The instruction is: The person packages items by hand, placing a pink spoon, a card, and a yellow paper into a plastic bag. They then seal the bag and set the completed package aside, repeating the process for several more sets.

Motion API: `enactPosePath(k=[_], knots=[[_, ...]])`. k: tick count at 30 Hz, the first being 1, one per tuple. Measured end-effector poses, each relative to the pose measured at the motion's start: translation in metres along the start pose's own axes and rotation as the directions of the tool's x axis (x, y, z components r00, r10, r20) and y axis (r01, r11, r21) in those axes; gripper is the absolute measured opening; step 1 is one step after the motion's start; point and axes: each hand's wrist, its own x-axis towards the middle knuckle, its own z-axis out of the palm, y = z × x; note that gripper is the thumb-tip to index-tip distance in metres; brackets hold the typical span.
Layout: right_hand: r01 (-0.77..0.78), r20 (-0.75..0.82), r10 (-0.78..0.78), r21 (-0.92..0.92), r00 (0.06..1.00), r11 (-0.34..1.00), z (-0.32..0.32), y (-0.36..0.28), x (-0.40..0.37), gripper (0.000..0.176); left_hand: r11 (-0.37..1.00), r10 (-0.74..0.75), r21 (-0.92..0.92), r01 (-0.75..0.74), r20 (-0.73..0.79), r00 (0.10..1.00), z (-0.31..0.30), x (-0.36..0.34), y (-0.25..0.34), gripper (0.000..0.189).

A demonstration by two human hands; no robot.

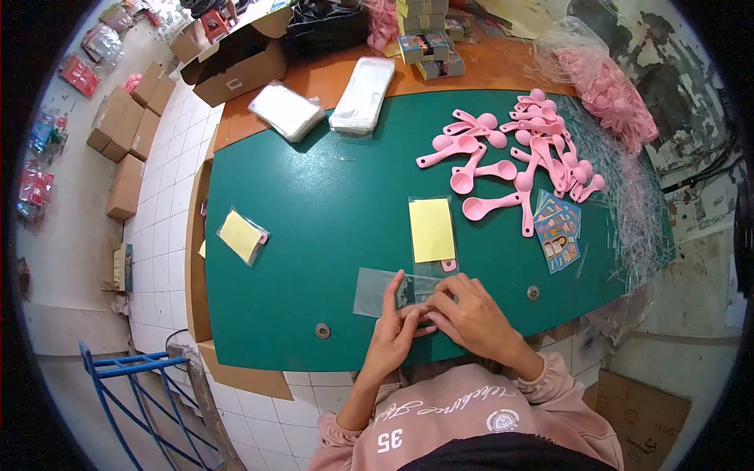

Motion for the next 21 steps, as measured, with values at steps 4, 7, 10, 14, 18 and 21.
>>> enactPosePath(k=[4,7,10,14,18,21], knots=[[0.028,-0.052,-0.027,0.012,0.998,1.000,0.008,0.007,0.007,0.018,0.962,0.132,0.243,-0.126,-0.009,0.991,-0.001,0.000,0.001,0.058],[-0.046,0.039,0.037,0.262,0.999,0.964,0.001,0.016,0.009,0.015,0.863,0.198,0.473,-0.176,0.004,0.980,0.007,-0.008,0.015,0.061],[-0.073,0.148,0.019,0.368,0.989,0.927,-0.007,0.018,0.008,0.014,0.823,0.185,0.544,-0.161,0.012,0.983,0.007,-0.009,0.017,0.063],[0.141,0.149,-0.169,0.184,0.974,0.973,-0.004,0.013,0.004,0.016,0.953,0.119,0.284,-0.108,-0.021,0.993,-0.004,0.007,0.002,0.060],[0.246,0.105,-0.263,0.151,0.959,0.957,0.000,0.014,-0.005,0.016,0.990,0.046,0.131,-0.045,-0.007,0.999,0.005,0.010,0.013,0.062],[0.247,0.136,-0.280,0.217,0.950,0.944,-0.016,0.025,-0.008,0.016,0.993,0.021,0.119,-0.021,0.007,1.000,0.012,0.009,0.011,0.061]])
